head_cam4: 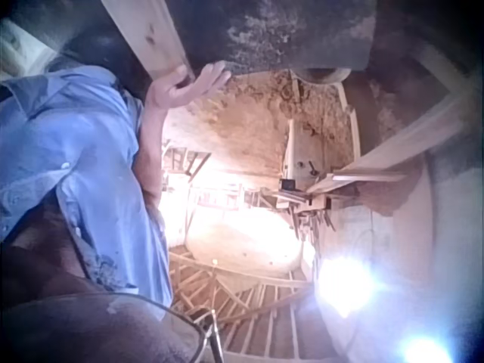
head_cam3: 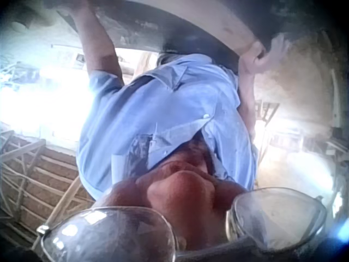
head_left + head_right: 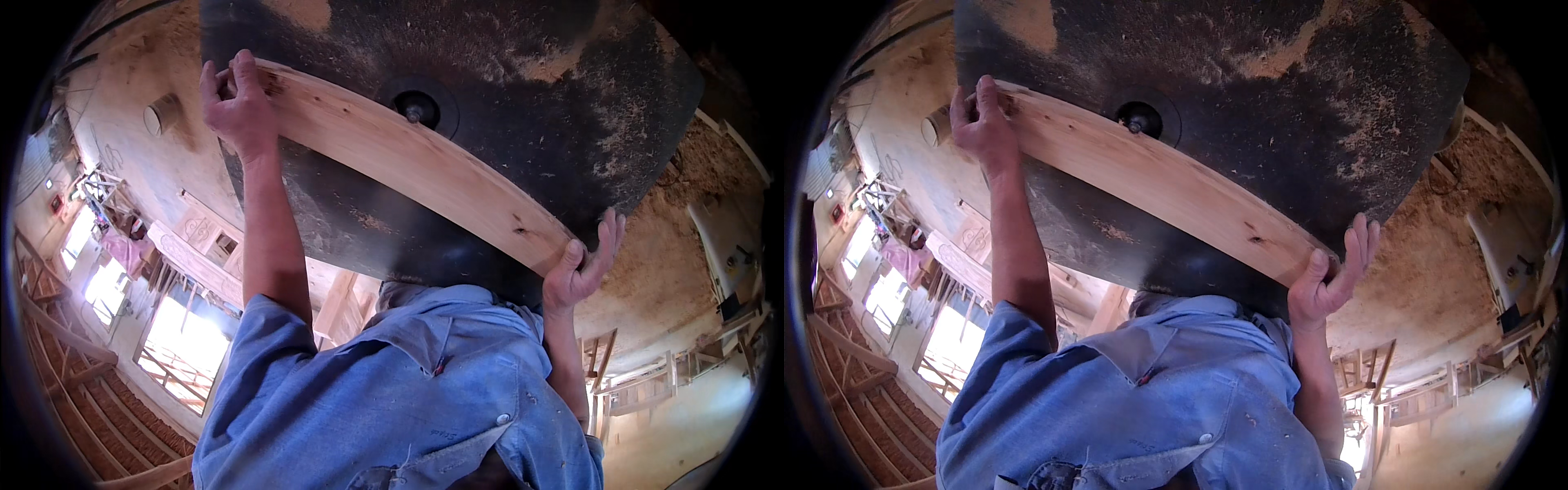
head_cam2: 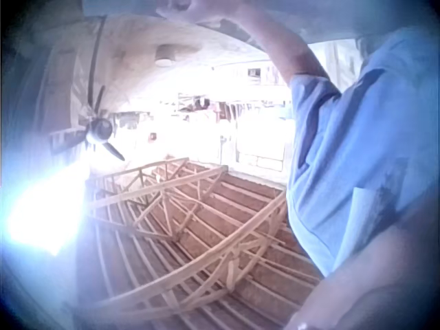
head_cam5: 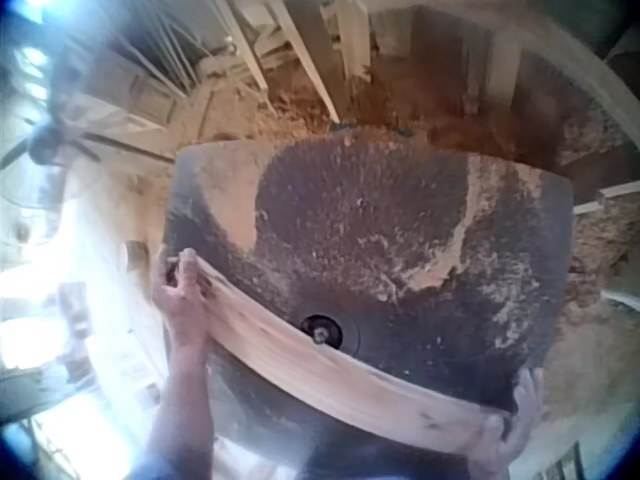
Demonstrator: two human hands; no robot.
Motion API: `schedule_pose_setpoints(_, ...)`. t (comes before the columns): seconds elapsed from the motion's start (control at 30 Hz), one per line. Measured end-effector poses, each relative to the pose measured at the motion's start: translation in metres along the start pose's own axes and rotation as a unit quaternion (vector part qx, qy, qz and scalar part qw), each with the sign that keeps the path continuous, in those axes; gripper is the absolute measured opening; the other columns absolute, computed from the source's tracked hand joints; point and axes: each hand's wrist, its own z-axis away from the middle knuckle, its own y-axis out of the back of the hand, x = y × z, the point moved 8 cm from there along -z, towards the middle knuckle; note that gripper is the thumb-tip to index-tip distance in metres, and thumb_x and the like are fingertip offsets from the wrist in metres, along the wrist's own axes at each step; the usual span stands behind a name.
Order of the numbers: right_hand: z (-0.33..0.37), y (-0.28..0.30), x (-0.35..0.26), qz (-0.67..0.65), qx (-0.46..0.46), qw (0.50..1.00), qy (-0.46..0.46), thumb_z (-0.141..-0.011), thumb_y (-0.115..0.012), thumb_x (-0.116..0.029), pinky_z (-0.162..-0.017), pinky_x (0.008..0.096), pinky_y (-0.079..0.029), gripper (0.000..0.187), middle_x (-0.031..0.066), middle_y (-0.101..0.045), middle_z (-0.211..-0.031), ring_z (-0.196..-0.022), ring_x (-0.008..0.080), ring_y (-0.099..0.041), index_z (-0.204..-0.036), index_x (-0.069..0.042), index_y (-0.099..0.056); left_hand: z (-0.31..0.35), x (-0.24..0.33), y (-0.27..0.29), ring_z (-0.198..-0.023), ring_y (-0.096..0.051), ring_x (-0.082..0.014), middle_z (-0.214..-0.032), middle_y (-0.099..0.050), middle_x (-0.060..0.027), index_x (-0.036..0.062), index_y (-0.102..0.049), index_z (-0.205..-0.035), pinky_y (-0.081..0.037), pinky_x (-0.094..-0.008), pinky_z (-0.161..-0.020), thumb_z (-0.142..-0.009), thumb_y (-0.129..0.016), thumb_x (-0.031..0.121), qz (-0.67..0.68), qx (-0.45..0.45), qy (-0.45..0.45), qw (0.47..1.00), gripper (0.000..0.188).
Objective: The person uses a stationary router table to shape the edges of a long, thin wooden plank. They repeatedly pass the plank over the spinning router bit, flipping it to work on different sides and creating a curved profile. The person handles the wood by hand, guiding it carefully through the machine.
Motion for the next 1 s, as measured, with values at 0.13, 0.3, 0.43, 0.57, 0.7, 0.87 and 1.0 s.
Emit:
schedule_pose_setpoints(0.13,-0.009,-0.006,-0.008,-0.006,-0.004,1.0,0.012,-0.112,-0.059,-0.02,-0.129,0.0586,-0.032,0.044,0.0243,-0.054,-0.159,-0.156,0.0467,-0.039,-0.149,0.003,-0.05,-0.009,-0.007,0.007,-0.091,-0.069,-0.0164,-0.102,-0.074,-0.0096,-0.0156,-0.059,-0.142,-0.055,-0.0288,-0.086,-0.094,-0.089,0.031,-0.004,0.017,-0.009,1.0,0.073)
schedule_pose_setpoints(0.3,-0.024,-0.023,-0.024,-0.022,-0.007,0.999,0.023,-0.111,-0.061,-0.02,-0.128,0.0593,-0.033,0.045,0.0248,-0.055,-0.158,-0.154,0.048,-0.041,-0.148,0.004,-0.051,-0.027,-0.009,0.019,-0.079,-0.068,-0.0135,-0.092,-0.074,-0.0083,-0.0168,-0.06,-0.141,-0.055,-0.0275,-0.073,-0.095,-0.088,0.025,-0.013,0.039,-0.008,0.999,0.067)
schedule_pose_setpoints(0.43,-0.035,-0.035,-0.038,-0.024,-0.009,0.999,0.037,-0.112,-0.059,-0.019,-0.128,0.0593,-0.032,0.045,0.0252,-0.056,-0.157,-0.154,0.0487,-0.041,-0.149,0.005,-0.05,-0.056,-0.037,0.031,-0.075,-0.066,-0.0123,-0.089,-0.073,-0.0087,-0.0178,-0.062,-0.138,-0.053,-0.0272,-0.068,-0.095,-0.088,0.023,-0.054,0.037,-0.015,0.998,0.065)
schedule_pose_setpoints(0.57,-0.027,-0.02,-0.025,-0.016,-0.003,0.999,0.039,-0.114,-0.055,-0.02,-0.128,0.0588,-0.032,0.045,0.0251,-0.056,-0.158,-0.154,0.0483,-0.041,-0.151,0.005,-0.049,-0.023,-0.014,0.025,-0.085,-0.066,-0.0158,-0.096,-0.073,-0.0098,-0.0161,-0.065,-0.135,-0.054,-0.0293,-0.077,-0.092,-0.091,0.029,-0.043,0.036,0.001,0.998,0.067)
schedule_pose_setpoints(0.7,-0.009,0.002,0.001,0.005,-0.003,1.0,0.008,-0.115,-0.052,-0.023,-0.128,0.0584,-0.033,0.046,0.0245,-0.055,-0.158,-0.154,0.0469,-0.042,-0.151,0.005,-0.048,0.002,-0.005,0.011,-0.097,-0.066,-0.019,-0.105,-0.072,-0.0103,-0.0142,-0.068,-0.132,-0.053,-0.0317,-0.088,-0.09,-0.092,0.033,-0.045,0.038,-0.026,0.998,0.068)
schedule_pose_setpoints(0.87,-0.023,-0.013,-0.015,-0.006,0.001,0.999,0.032,-0.114,-0.054,-0.02,-0.127,0.0583,-0.033,0.045,0.0255,-0.055,-0.158,-0.154,0.0468,-0.041,-0.151,0.006,-0.047,-0.008,0.005,0.013,-0.087,-0.067,-0.0137,-0.096,-0.074,-0.0075,-0.0172,-0.063,-0.138,-0.053,-0.027,-0.082,-0.094,-0.088,0.026,-0.026,0.045,-0.014,0.999,0.066)
schedule_pose_setpoints(1.0,-0.043,-0.036,-0.037,-0.037,0.0,0.998,0.057,-0.113,-0.056,-0.016,-0.128,0.0582,-0.033,0.046,0.0262,-0.056,-0.157,-0.154,0.0469,-0.042,-0.152,0.006,-0.046,-0.039,-0.024,0.035,-0.077,-0.06,-0.0101,-0.08,-0.069,-0.0008,-0.0038,-0.073,-0.096,-0.049,-0.0278,-0.071,-0.099,-0.083,0.023,-0.034,0.062,0.002,0.998,0.028)
